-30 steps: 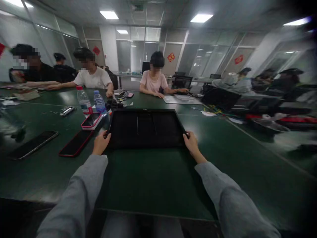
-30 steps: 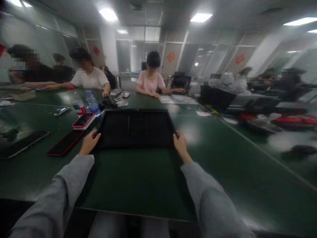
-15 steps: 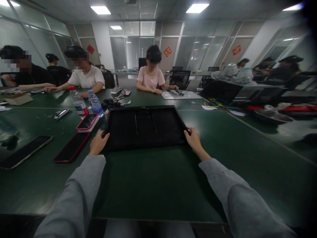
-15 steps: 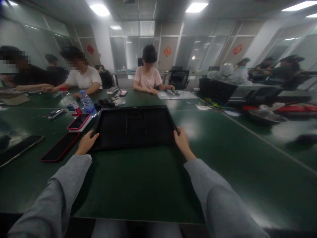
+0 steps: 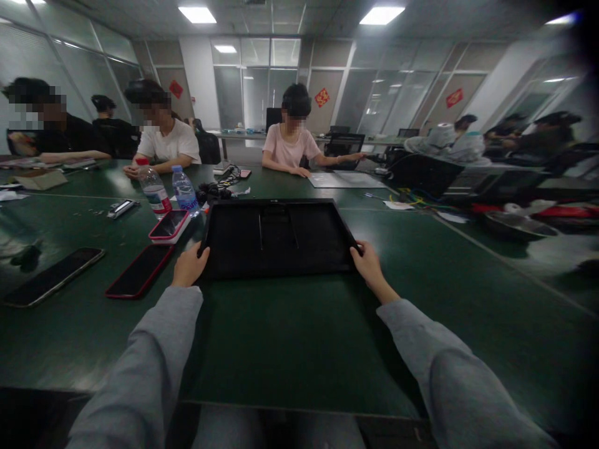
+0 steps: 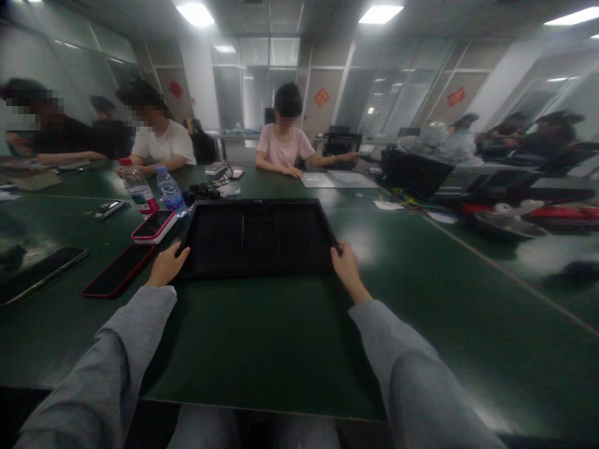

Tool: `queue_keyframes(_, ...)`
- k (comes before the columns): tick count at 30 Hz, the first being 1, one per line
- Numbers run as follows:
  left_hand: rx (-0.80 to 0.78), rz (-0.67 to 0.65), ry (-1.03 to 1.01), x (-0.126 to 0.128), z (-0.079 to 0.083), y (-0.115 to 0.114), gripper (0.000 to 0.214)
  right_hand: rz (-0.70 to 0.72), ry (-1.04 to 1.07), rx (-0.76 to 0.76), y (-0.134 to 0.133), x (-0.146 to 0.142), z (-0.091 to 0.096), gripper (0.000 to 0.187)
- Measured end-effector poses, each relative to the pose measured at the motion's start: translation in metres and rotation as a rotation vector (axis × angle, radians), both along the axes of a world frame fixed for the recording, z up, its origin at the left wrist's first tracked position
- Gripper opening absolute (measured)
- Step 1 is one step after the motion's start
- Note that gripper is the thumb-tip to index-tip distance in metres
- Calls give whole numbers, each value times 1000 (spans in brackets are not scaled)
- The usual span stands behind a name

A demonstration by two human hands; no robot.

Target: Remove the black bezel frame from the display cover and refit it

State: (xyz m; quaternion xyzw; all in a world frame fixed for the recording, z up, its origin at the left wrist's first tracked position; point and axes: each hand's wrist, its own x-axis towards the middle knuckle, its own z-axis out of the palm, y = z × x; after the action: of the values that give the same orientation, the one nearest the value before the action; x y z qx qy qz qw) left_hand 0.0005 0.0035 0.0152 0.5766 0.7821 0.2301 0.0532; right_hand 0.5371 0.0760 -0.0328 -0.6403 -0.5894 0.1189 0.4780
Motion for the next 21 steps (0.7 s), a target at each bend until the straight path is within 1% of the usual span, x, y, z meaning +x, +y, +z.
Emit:
queue_keyframes(2, -2, 21, 18, 2, 1, -1, 53, 3, 7, 3, -1, -2, 2, 58)
queue_keyframes(4, 29, 36, 46, 3, 2, -2, 51, -4, 8, 0, -3, -4, 5, 56)
queue_keyframes(9, 243, -16, 174, 8, 5, -7, 48, -39, -9, -20, -5, -5, 7, 50)
queue_keyframes(14, 410, -40, 209, 22, 17, -17, 46, -19, -22, -6, -4, -3, 5, 52)
queue_keyframes(16, 430, -69, 208, 31, 21, -21, 46, -19, -43, -8, -6, -5, 8, 53)
queue_keyframes(18, 417, -117, 206, 42, 23, -23, 45, -41, -100, -4, -11, -10, 15, 51)
queue_keyframes(21, 380, -185, 211, 58, 25, -24, 44, -149, -285, 77, -22, -27, 30, 48)
